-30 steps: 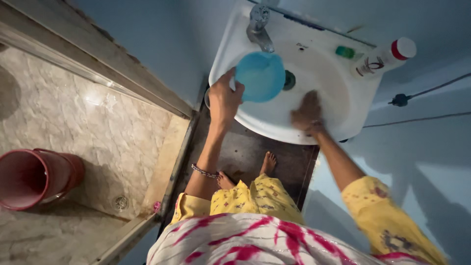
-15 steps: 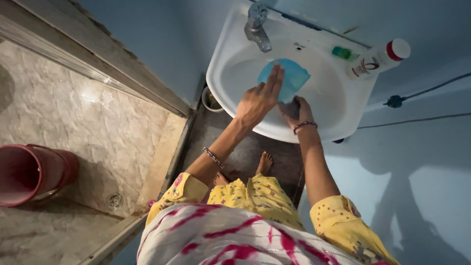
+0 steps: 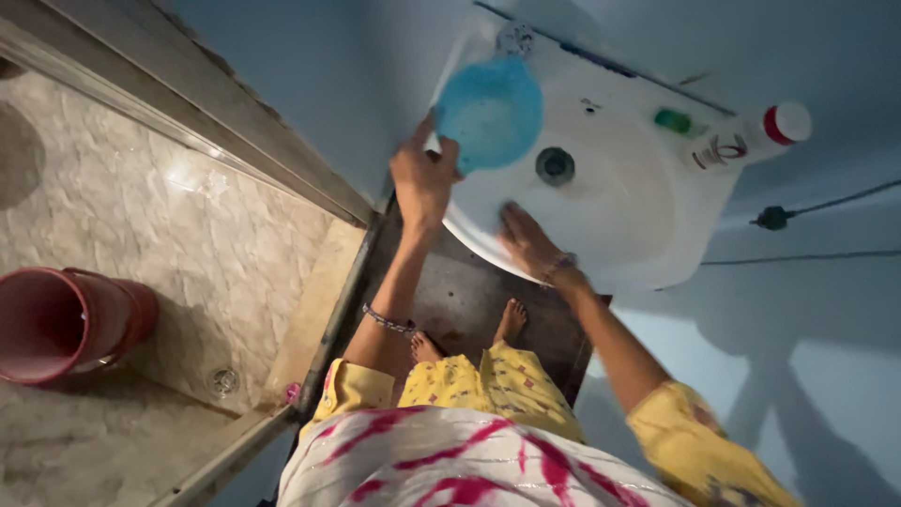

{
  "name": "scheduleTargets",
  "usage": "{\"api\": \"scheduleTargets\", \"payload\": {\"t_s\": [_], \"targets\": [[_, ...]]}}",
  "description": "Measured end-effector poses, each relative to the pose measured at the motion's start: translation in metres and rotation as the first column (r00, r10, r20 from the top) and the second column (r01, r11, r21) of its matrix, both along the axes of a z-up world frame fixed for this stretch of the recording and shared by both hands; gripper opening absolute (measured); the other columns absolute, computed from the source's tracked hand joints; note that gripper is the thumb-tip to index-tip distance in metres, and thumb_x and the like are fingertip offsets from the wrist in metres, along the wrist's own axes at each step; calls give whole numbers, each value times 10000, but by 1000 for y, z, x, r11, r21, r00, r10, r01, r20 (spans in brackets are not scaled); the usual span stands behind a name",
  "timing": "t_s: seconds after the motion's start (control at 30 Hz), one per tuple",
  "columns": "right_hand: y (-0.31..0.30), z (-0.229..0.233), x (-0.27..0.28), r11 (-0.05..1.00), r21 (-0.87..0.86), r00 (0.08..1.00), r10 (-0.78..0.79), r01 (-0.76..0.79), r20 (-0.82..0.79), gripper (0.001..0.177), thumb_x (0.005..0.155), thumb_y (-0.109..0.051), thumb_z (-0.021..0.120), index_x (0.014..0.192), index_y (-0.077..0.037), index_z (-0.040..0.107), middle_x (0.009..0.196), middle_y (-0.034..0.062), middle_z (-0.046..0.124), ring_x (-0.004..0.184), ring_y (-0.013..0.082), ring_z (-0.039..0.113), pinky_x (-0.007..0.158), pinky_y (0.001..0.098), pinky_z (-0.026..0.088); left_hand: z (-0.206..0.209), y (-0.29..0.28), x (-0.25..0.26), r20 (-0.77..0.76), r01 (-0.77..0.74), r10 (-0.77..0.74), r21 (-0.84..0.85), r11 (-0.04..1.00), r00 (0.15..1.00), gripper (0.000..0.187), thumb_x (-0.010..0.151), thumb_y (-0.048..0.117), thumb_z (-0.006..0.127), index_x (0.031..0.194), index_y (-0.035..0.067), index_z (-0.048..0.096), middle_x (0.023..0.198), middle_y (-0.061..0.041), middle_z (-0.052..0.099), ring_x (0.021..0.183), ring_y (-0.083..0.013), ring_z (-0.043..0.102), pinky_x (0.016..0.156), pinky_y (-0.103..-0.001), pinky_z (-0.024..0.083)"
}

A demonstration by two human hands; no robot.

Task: The person cleans a bathroom sink by hand. They use a blue plastic cup to scoop water from the running tap and pour it over the sink basin, then wipe the surface with their hand. The person also moves a bottle of lotion and a toothbrush aside to clean the area underneath.

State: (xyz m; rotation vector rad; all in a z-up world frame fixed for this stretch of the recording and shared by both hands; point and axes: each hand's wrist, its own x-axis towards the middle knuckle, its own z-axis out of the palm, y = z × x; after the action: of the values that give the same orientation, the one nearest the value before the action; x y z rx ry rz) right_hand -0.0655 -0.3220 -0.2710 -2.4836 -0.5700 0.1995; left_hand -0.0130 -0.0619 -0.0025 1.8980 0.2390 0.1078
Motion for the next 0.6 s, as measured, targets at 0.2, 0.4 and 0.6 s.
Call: {"api": "scheduleTargets", "payload": {"t_s": [0.2, 0.4, 0.6], "targets": [[-104, 14, 29, 771, -577, 963, -192, 268, 191, 910, 951, -459, 477, 1528, 167, 155, 1639, 337, 128, 1548, 440, 51, 1272, 512, 47, 18, 38, 19, 242, -94, 149, -223, 970, 959, 490, 936, 115, 623, 1389, -68, 579, 1134, -207, 751, 606, -168, 752, 527, -329, 637], [103, 16, 99, 953, -106, 952, -265, 283, 152, 799, 1016, -332, 477, 1544, 208, 216, 1613, 431, 171, 1494, 539, 126, 1176, 558, 169, 16, 40, 19, 165, -104, 140, -207, 973, 976, 509, 931, 110, 613, 1409, -62, 570, 951, -199, 791, 558, -166, 718, 518, -317, 597], [-11, 44, 89, 677, -711, 980, -88, 190, 178, 655, 1030, -337, 424, 1524, 75, 298, 1645, 296, 229, 1548, 453, 158, 1208, 530, 290, 7, 32, 25, 142, -76, 102, -174, 982, 985, 525, 940, 123, 601, 1426, -65, 536, 887, -163, 776, 552, -145, 738, 509, -305, 618]]}}
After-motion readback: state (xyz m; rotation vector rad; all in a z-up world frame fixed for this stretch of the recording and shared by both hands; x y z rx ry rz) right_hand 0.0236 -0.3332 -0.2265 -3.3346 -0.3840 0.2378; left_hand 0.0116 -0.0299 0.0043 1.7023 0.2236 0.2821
